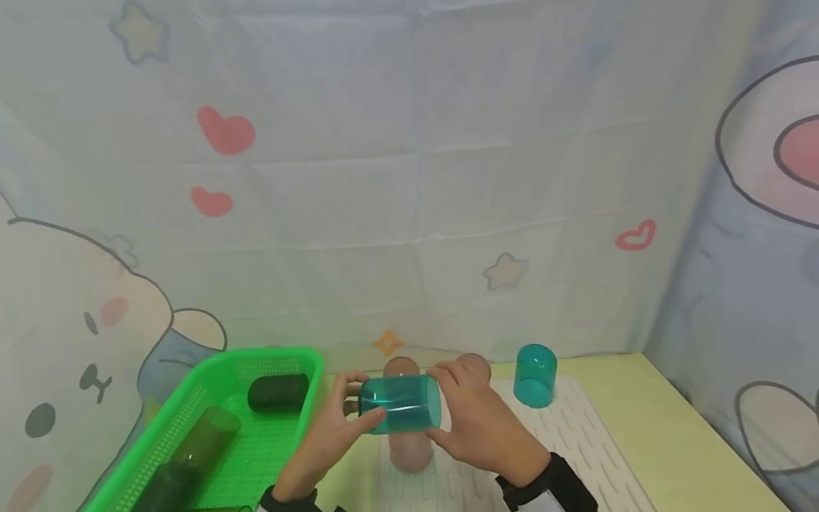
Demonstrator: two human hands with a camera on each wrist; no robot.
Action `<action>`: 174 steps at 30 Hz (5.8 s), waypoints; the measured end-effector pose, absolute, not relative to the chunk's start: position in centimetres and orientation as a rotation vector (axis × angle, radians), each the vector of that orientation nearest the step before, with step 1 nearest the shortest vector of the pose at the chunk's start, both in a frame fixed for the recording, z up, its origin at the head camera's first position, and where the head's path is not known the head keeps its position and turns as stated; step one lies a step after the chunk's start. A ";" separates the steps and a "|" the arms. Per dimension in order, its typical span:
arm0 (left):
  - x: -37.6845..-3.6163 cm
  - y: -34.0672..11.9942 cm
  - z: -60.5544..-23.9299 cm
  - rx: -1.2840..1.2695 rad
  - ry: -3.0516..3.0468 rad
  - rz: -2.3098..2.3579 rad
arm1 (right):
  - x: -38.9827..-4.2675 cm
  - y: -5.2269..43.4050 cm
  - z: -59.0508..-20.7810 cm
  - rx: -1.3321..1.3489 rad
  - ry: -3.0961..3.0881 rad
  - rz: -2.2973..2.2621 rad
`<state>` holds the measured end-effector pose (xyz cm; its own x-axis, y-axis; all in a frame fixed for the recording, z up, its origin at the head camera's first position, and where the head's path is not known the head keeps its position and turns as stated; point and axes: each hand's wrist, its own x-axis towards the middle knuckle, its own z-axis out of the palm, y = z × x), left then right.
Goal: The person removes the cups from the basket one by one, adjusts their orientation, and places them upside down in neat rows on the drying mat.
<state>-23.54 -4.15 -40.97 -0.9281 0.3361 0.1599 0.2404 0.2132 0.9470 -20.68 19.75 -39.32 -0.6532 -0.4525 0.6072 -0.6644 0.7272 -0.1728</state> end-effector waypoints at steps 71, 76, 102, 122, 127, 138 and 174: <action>-22.2 -5.3 -40.7 0.588 3.183 0.804 | -22.2 26.5 -47.5 0.131 -2.735 1.407; -22.1 -5.5 -40.6 0.579 3.181 0.789 | -22.4 26.9 -48.1 0.093 -2.844 1.414; -21.7 -5.4 -40.5 0.567 3.156 0.759 | -24.5 25.7 -51.5 -0.151 -2.916 1.342; -21.0 -5.5 -40.1 0.579 3.115 0.763 | -23.1 27.4 -47.4 0.040 -2.876 1.367; -20.3 -6.3 -39.0 0.654 3.079 0.732 | -22.8 27.9 -45.8 0.101 -2.851 1.246; -19.3 -10.2 -34.5 0.724 3.085 0.532 | -22.5 28.6 -45.1 0.080 -2.777 1.180; -35.1 -15.9 -43.3 0.210 3.165 0.030 | -21.5 28.5 -45.0 -0.026 -2.796 1.164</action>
<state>-35.12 -15.90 -43.35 -0.9907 0.1320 0.0316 0.1326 0.9910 0.0170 -21.51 28.55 -45.00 -0.9935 0.0590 0.0969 -0.0272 0.7054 -0.7083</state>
